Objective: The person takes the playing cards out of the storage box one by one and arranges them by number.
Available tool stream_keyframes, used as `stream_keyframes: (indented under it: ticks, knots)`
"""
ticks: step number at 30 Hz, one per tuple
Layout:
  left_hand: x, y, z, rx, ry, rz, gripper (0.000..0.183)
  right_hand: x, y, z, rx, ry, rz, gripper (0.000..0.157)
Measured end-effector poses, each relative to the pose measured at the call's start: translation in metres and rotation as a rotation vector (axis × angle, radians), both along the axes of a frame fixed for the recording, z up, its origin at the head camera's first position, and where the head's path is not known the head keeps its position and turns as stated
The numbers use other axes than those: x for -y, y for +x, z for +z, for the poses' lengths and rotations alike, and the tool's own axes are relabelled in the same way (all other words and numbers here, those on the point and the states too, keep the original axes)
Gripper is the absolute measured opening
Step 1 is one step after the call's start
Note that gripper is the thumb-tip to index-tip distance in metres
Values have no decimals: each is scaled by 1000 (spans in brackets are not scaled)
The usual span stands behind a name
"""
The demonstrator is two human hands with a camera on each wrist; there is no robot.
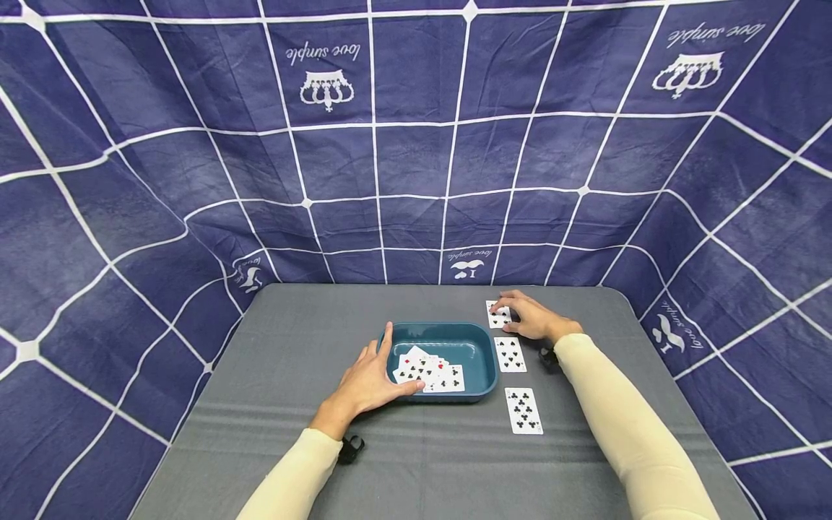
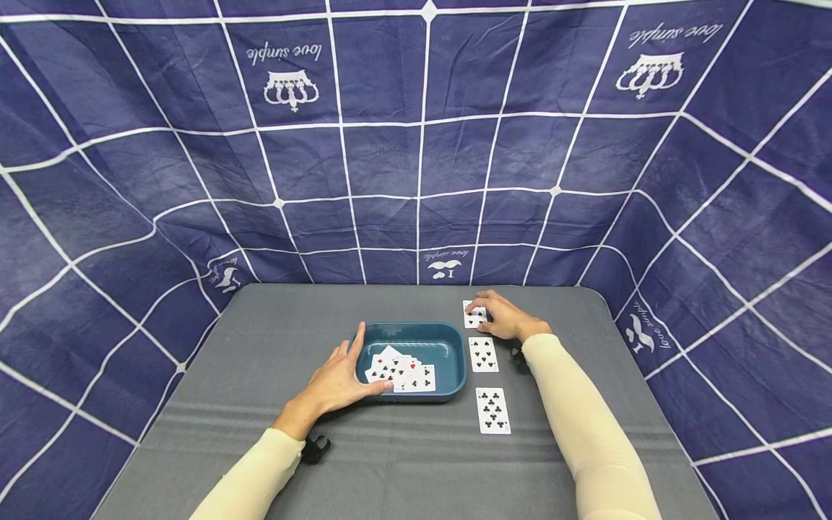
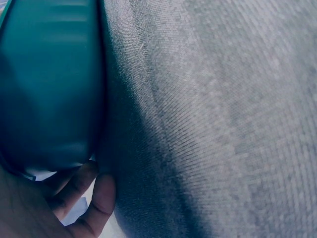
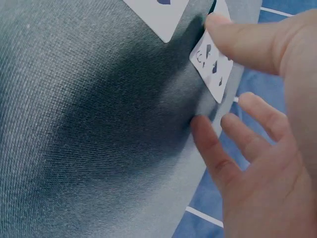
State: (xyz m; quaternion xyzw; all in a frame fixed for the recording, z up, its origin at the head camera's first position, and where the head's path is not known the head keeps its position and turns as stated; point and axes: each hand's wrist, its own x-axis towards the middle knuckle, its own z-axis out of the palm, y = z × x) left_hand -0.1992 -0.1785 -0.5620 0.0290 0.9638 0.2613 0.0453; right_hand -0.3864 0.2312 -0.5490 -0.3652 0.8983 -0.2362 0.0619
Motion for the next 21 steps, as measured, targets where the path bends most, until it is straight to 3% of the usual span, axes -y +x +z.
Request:
stream_keyframes:
  ticks: [7, 21]
  knots:
    - [1, 1, 0, 5, 9, 0, 150, 16, 8, 16, -42, 41, -74, 50]
    - [1, 0, 1, 0, 6, -6, 153, 37, 23, 40, -81, 24, -38, 50]
